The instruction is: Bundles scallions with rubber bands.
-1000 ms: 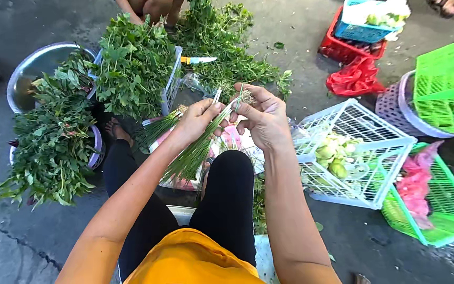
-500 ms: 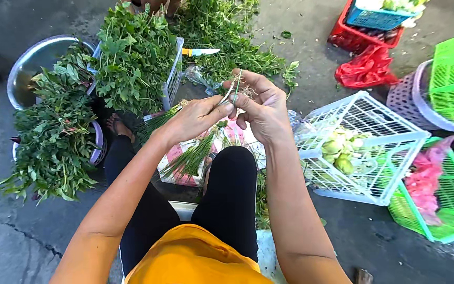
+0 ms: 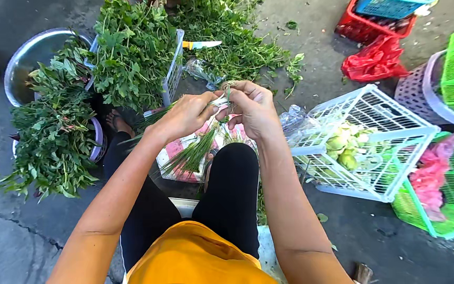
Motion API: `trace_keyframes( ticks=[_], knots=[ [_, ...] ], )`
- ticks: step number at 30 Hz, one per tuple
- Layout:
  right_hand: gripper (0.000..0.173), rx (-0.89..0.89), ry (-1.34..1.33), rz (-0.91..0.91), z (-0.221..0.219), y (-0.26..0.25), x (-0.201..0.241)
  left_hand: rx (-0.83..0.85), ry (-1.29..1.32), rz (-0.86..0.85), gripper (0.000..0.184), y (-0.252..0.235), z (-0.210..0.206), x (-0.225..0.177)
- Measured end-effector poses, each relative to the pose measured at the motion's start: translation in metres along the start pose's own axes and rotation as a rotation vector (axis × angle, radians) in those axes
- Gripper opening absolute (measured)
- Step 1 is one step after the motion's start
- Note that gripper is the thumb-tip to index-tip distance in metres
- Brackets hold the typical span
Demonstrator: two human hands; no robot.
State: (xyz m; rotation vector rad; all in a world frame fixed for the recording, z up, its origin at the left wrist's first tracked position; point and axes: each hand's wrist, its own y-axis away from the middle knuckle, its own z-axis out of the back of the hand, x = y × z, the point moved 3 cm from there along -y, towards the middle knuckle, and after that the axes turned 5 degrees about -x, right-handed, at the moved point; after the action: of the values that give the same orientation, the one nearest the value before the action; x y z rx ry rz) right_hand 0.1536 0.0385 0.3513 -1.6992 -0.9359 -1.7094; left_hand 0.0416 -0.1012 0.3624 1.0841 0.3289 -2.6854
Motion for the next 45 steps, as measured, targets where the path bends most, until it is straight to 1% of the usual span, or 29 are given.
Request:
trace_keyframes(
  ticks=[2,3,4,5,6,8,9,10,11,12,14,16,19,22,25,27,29,30,32,33,34,35,37,38,40,42,43,45],
  knots=[
    [0.038,-0.061,-0.044,-0.011,0.011,-0.002,0.001,-0.009,-0.035,0.002,0.033,0.0,0.001,0.004],
    [0.043,-0.102,-0.05,0.021,0.019,-0.003,0.002,-0.015,-0.028,0.009,0.033,0.001,0.003,0.007],
    [0.047,-0.123,-0.027,0.09,0.026,-0.004,0.005,-0.018,-0.011,0.019,0.033,0.003,0.005,0.009],
    [0.053,-0.106,0.054,0.189,0.03,-0.003,0.008,-0.012,0.013,0.038,0.033,0.004,0.008,0.01],
    [0.059,-0.072,0.202,0.315,0.03,0.0,0.011,-0.001,0.034,0.054,0.032,0.004,0.01,0.01],
    [0.056,0.029,0.647,0.613,0.017,0.008,0.017,0.035,0.031,0.053,0.03,0.002,0.012,0.009],
    [0.052,0.075,0.849,0.719,0.007,0.011,0.018,0.053,0.019,0.034,0.03,0.0,0.012,0.008],
    [0.046,0.112,0.986,0.801,0.0,0.011,0.015,0.063,0.009,0.009,0.029,-0.002,0.012,0.007],
    [0.039,0.139,1.038,0.861,-0.003,0.009,0.012,0.066,0.006,-0.01,0.028,-0.003,0.013,0.007],
    [0.033,0.16,1.037,0.879,-0.002,0.006,0.011,0.059,0.011,-0.019,0.027,-0.003,0.014,0.007],
    [0.035,0.193,0.973,0.838,0.005,-0.001,0.017,0.031,0.058,-0.015,0.027,-0.004,0.02,0.008],
    [0.033,0.199,0.902,0.822,0.007,-0.001,0.024,0.016,0.125,-0.011,0.027,-0.002,0.024,0.008],
    [0.03,0.201,0.898,0.824,0.002,0.0,0.029,0.017,0.13,0.0,0.025,-0.002,0.026,0.006],
    [0.031,0.263,0.937,0.724,0.002,-0.002,0.035,0.009,-0.001,-0.034,0.03,-0.004,0.028,0.002],
    [0.03,0.289,0.932,0.56,0.007,-0.007,0.046,-0.029,-0.181,-0.166,0.031,-0.005,0.032,-0.002],
    [0.029,0.285,0.907,0.495,0.009,-0.01,0.052,-0.082,-0.272,-0.224,0.031,-0.008,0.031,-0.006],
    [0.028,0.285,0.786,0.421,0.008,-0.013,0.056,-0.109,-0.334,-0.206,0.033,-0.011,0.032,-0.007],
    [0.028,0.304,0.652,0.368,0.007,-0.014,0.056,-0.114,-0.342,-0.187,0.034,-0.012,0.034,-0.007],
    [0.042,0.399,0.352,0.212,0.009,-0.015,0.058,-0.13,-0.31,-0.171,0.035,-0.013,0.039,-0.003],
    [0.048,0.404,0.242,0.172,0.011,-0.017,0.058,-0.138,-0.277,-0.159,0.035,-0.012,0.042,-0.001],
    [0.053,0.353,0.185,0.173,0.015,-0.019,0.056,-0.145,-0.239,-0.139,0.035,-0.011,0.044,0.001],
    [0.053,0.254,0.162,0.2,0.019,-0.02,0.053,-0.141,-0.211,-0.099,0.035,-0.009,0.045,0.004],
    [0.043,0.083,0.199,0.282,0.028,-0.019,0.047,-0.133,-0.186,-0.022,0.036,-0.004,0.042,0.01],
    [0.039,0.049,0.231,0.31,0.029,-0.018,0.046,-0.143,-0.195,-0.007,0.036,-0.003,0.039,0.012],
    [0.043,0.068,0.336,0.351,0.02,-0.011,0.047,-0.151,-0.22,0.009,0.037,-0.004,0.031,0.014],
    [0.056,0.123,0.513,0.42,0.006,0.0,0.047,-0.177,-0.24,-0.043,0.035,-0.004,0.022,0.011],
    [0.057,0.146,0.562,0.459,0.0,0.001,0.049,-0.216,-0.244,-0.105,0.032,-0.004,0.018,0.008],
    [0.048,0.197,0.537,0.466,-0.008,-0.002,0.049,-0.331,-0.231,-0.239,0.023,-0.004,0.013,0.001]
  ],
)
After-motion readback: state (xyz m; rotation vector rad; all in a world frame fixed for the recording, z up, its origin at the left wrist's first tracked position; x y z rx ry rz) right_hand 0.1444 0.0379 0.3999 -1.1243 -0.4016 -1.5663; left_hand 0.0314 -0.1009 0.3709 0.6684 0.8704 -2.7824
